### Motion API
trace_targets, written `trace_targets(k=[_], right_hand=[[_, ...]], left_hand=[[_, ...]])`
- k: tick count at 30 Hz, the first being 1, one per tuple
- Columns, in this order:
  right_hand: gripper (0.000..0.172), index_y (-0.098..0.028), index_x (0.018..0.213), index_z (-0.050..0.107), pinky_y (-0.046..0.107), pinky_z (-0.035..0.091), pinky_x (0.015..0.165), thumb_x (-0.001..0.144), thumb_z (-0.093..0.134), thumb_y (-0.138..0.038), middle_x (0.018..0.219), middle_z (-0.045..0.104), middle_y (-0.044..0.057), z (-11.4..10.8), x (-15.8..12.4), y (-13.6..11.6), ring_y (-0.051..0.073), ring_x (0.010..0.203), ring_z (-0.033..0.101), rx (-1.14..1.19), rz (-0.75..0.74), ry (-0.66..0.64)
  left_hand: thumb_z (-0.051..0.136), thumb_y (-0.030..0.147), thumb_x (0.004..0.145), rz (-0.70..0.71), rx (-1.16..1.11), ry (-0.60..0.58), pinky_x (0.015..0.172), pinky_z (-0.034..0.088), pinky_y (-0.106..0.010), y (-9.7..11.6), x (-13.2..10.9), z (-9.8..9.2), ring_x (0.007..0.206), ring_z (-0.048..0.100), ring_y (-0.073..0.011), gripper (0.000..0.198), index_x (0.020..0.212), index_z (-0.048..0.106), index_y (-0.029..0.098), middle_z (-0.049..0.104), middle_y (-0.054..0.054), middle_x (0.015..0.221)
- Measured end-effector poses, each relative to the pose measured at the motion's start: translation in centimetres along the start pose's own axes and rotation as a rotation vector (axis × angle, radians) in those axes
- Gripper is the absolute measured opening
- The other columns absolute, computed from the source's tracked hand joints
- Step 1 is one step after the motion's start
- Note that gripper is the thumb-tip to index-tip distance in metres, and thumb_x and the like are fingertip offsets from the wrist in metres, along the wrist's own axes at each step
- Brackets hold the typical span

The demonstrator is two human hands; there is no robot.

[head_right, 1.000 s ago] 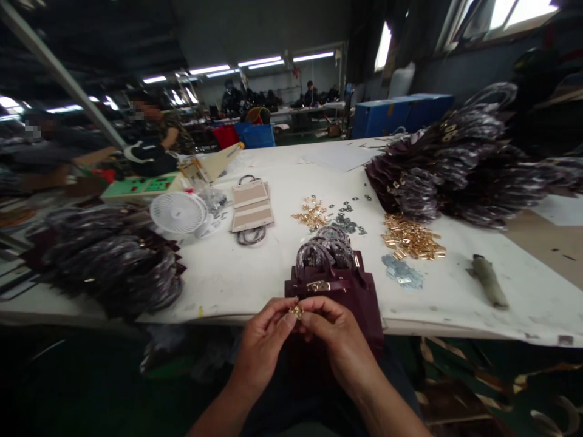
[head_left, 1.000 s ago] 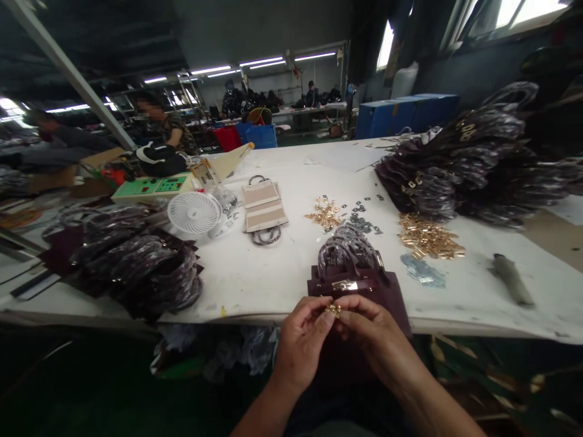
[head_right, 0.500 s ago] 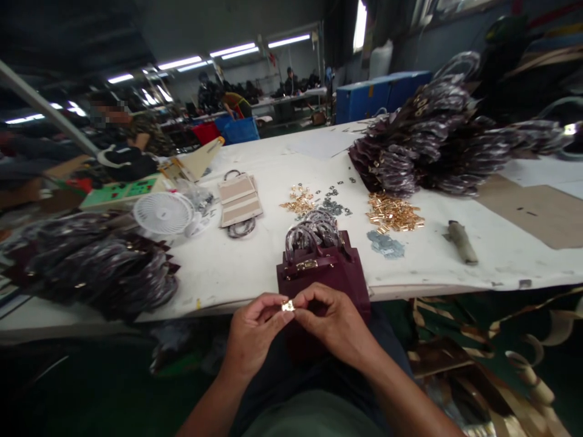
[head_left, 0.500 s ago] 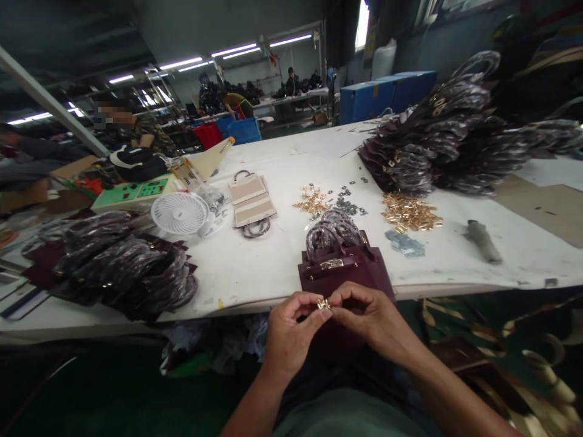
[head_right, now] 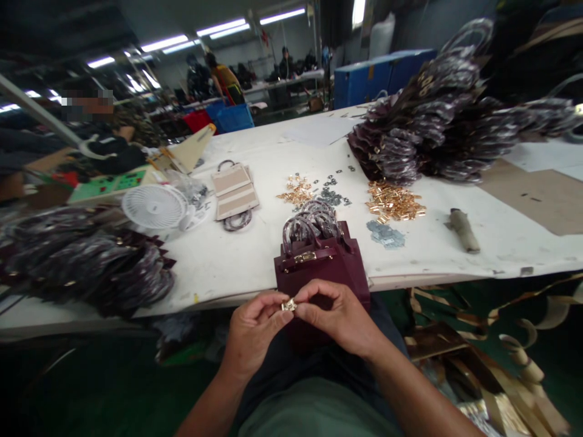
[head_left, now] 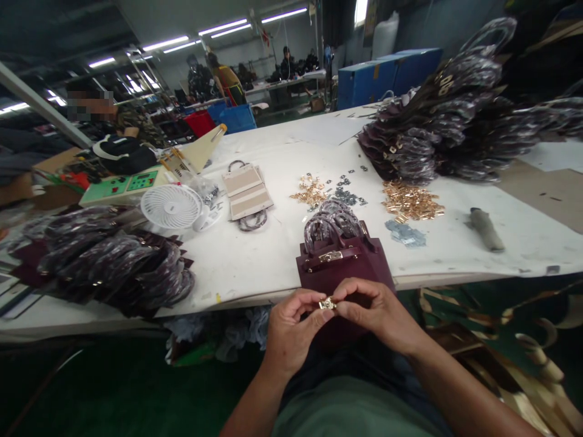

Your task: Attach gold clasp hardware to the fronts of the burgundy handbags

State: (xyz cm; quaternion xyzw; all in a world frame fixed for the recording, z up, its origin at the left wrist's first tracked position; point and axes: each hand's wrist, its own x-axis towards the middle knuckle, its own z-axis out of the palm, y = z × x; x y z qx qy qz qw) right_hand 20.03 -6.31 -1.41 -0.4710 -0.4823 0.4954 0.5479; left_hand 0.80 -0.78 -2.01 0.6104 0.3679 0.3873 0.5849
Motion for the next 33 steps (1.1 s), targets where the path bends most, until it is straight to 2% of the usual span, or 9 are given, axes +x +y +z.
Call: trace_targets(k=[4, 7, 12, 15, 20, 23, 26, 30, 33], right_hand=[[0.026, -0.021, 0.096, 0.078, 0.029, 0.051, 0.081, 0.087, 0.081, -0.045, 0.090, 0.075, 0.002, -0.3, 0.3, 0.0, 0.018, 0.085, 0.066, 0.049, 0.053, 0.007], [0.023, -0.020, 0.091, 0.078, 0.027, 0.049, 0.080, 0.092, 0.076, -0.043, 0.088, 0.074, 0.002, -0.1, 0.4, -0.3, 0.018, 0.085, 0.065, -0.022, -0.002, -0.032], [0.025, -0.020, 0.084, 0.073, 0.025, 0.046, 0.073, 0.099, 0.067, -0.040, 0.081, 0.068, -0.001, 0.9, 0.2, -0.7, 0.015, 0.078, 0.061, -0.109, -0.112, 0.068], [0.024, -0.021, 0.086, 0.075, 0.025, 0.047, 0.076, 0.098, 0.068, -0.041, 0.082, 0.068, 0.000, 1.1, 0.0, -0.4, 0.016, 0.080, 0.062, -0.050, -0.094, 0.096], [0.024, -0.026, 0.110, 0.077, 0.030, 0.049, 0.095, 0.091, 0.077, -0.039, 0.109, 0.072, 0.003, 0.8, -0.3, 0.6, 0.022, 0.105, 0.065, 0.075, -0.081, 0.058], [0.018, -0.025, 0.104, 0.077, 0.030, 0.050, 0.093, 0.091, 0.076, -0.038, 0.106, 0.073, 0.003, 0.9, -0.3, 1.2, 0.021, 0.103, 0.066, 0.097, -0.065, 0.043], [0.014, -0.024, 0.096, 0.075, 0.031, 0.050, 0.091, 0.094, 0.072, -0.038, 0.102, 0.073, 0.003, 1.0, 0.3, 1.6, 0.021, 0.099, 0.067, 0.017, -0.101, 0.128], [0.020, -0.022, 0.080, 0.070, 0.034, 0.048, 0.094, 0.093, 0.069, -0.037, 0.112, 0.072, 0.005, 0.6, 2.2, 2.1, 0.025, 0.106, 0.067, -0.230, -0.103, 0.260], [0.023, -0.022, 0.076, 0.069, 0.035, 0.048, 0.092, 0.092, 0.068, -0.038, 0.102, 0.071, 0.004, 0.6, 3.8, 2.1, 0.026, 0.102, 0.067, -0.350, -0.077, 0.258]], left_hand=[[0.084, 0.030, 0.083, 0.125, 0.117, -0.020, 0.080, 0.057, -0.026, -0.1, 0.0, 0.0, 0.086, 0.071, -0.0165, 0.017, 0.097, 0.079, 0.023, 0.075, -0.004, 0.095], [0.083, 0.026, 0.084, 0.210, 0.214, -0.014, 0.080, 0.056, -0.027, 0.0, 0.0, 0.1, 0.086, 0.070, -0.0167, 0.014, 0.097, 0.079, 0.024, 0.075, -0.003, 0.094], [0.082, 0.020, 0.084, 0.323, 0.268, 0.017, 0.083, 0.056, -0.029, 0.4, 0.0, 0.5, 0.088, 0.070, -0.0169, 0.016, 0.099, 0.079, 0.026, 0.075, -0.002, 0.094], [0.082, 0.020, 0.085, 0.324, 0.229, 0.022, 0.083, 0.056, -0.029, 0.4, 0.1, 0.6, 0.089, 0.070, -0.0170, 0.018, 0.101, 0.079, 0.026, 0.075, -0.002, 0.095], [0.082, 0.024, 0.086, 0.273, 0.168, 0.039, 0.084, 0.055, -0.028, -0.2, 0.4, 0.4, 0.094, 0.069, -0.0171, 0.019, 0.104, 0.079, 0.029, 0.071, -0.002, 0.101], [0.080, 0.027, 0.087, 0.235, 0.170, 0.031, 0.083, 0.055, -0.028, -0.7, 0.5, 0.5, 0.094, 0.067, -0.0164, 0.021, 0.108, 0.079, 0.030, 0.067, -0.002, 0.104], [0.077, 0.029, 0.089, 0.221, 0.252, 0.018, 0.087, 0.055, -0.030, -1.4, 0.8, 0.5, 0.097, 0.066, -0.0178, 0.029, 0.119, 0.075, 0.031, 0.066, -0.003, 0.109], [0.076, 0.030, 0.085, 0.159, 0.464, 0.262, 0.089, 0.054, -0.036, -3.4, 2.3, -0.1, 0.105, 0.063, -0.0226, 0.050, 0.133, 0.064, 0.027, 0.064, -0.007, 0.123], [0.078, 0.037, 0.080, 0.008, 0.486, 0.396, 0.090, 0.054, -0.040, -5.1, 4.0, -0.9, 0.107, 0.063, -0.0260, 0.069, 0.142, 0.053, 0.020, 0.062, -0.013, 0.131]])
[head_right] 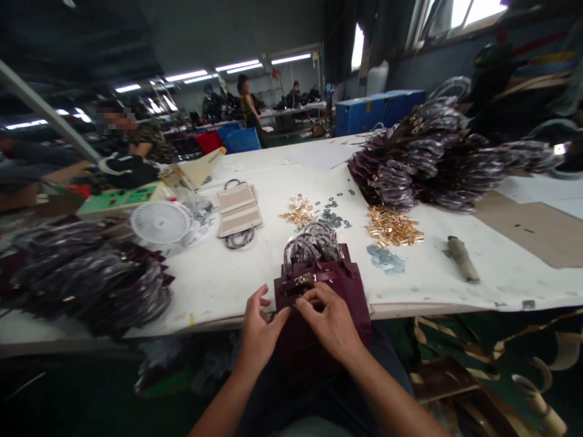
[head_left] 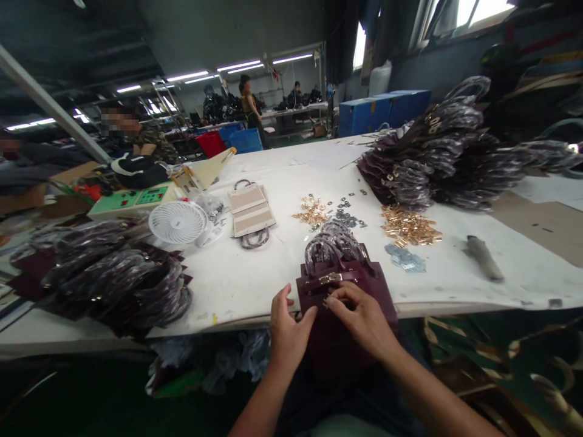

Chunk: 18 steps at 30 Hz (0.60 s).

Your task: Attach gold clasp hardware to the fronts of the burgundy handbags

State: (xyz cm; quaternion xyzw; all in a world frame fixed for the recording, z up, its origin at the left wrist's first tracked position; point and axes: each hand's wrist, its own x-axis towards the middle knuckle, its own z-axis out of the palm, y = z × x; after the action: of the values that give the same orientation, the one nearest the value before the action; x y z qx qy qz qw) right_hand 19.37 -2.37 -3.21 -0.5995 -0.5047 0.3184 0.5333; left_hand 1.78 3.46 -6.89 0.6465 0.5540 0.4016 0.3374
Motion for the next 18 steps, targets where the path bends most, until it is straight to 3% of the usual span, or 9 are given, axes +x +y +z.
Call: trace_targets(k=[2, 4, 7, 9, 14, 18], right_hand=[[0.022, -0.023, 0.078, 0.069, 0.037, 0.047, 0.097, 0.094, 0.066, -0.039, 0.099, 0.072, 0.004, 0.6, 0.5, -0.4, 0.027, 0.108, 0.067, 0.009, -0.022, 0.000], [0.018, -0.023, 0.083, 0.071, 0.039, 0.044, 0.106, 0.094, 0.067, -0.037, 0.115, 0.073, 0.006, 1.4, 0.5, -1.1, 0.028, 0.120, 0.064, 0.076, -0.052, -0.045], [0.011, -0.024, 0.090, 0.075, 0.040, 0.043, 0.111, 0.091, 0.072, -0.034, 0.141, 0.066, 0.008, 2.0, 0.4, -1.7, 0.028, 0.131, 0.060, 0.167, -0.126, -0.236], [0.010, -0.024, 0.092, 0.075, 0.042, 0.044, 0.113, 0.092, 0.072, -0.034, 0.142, 0.065, 0.009, 1.7, 0.6, -1.5, 0.028, 0.132, 0.060, 0.170, -0.164, -0.288], [0.017, -0.024, 0.098, 0.074, 0.048, 0.042, 0.115, 0.096, 0.069, -0.041, 0.135, 0.069, 0.010, -1.7, 2.9, 0.7, 0.028, 0.127, 0.063, -0.048, -0.239, -0.004], [0.021, -0.026, 0.110, 0.075, 0.043, 0.054, 0.100, 0.099, 0.064, -0.040, 0.116, 0.075, 0.008, -4.6, 4.6, 2.0, 0.026, 0.109, 0.070, -0.279, -0.302, 0.013]], left_hand=[[0.078, 0.042, 0.079, -0.073, -0.030, -0.064, 0.092, 0.054, -0.041, -0.6, 1.0, 0.5, 0.106, 0.065, -0.0262, 0.082, 0.150, 0.045, 0.017, 0.064, -0.014, 0.131], [0.078, 0.039, 0.078, -0.094, -0.064, -0.123, 0.093, 0.053, -0.041, -0.8, 1.7, 1.0, 0.102, 0.067, -0.0258, 0.087, 0.153, 0.041, 0.016, 0.068, -0.013, 0.126], [0.076, 0.030, 0.076, -0.068, -0.141, -0.103, 0.094, 0.052, -0.039, -0.3, 2.4, 1.6, 0.103, 0.069, -0.0265, 0.078, 0.148, 0.048, 0.015, 0.071, -0.013, 0.121], [0.076, 0.031, 0.076, -0.078, -0.222, -0.078, 0.096, 0.052, -0.038, 0.2, 2.8, 2.0, 0.106, 0.069, -0.0269, 0.068, 0.140, 0.055, 0.016, 0.072, -0.012, 0.120], [0.079, 0.042, 0.081, -0.174, -0.531, -0.132, 0.090, 0.054, -0.036, 1.7, 3.3, 2.8, 0.099, 0.070, -0.0249, 0.041, 0.111, 0.068, 0.017, 0.076, -0.009, 0.107], [0.079, 0.045, 0.084, -0.244, -0.895, -0.246, 0.092, 0.054, -0.036, 2.7, 3.2, 3.2, 0.096, 0.070, -0.0213, 0.037, 0.107, 0.067, 0.019, 0.075, -0.005, 0.104]])
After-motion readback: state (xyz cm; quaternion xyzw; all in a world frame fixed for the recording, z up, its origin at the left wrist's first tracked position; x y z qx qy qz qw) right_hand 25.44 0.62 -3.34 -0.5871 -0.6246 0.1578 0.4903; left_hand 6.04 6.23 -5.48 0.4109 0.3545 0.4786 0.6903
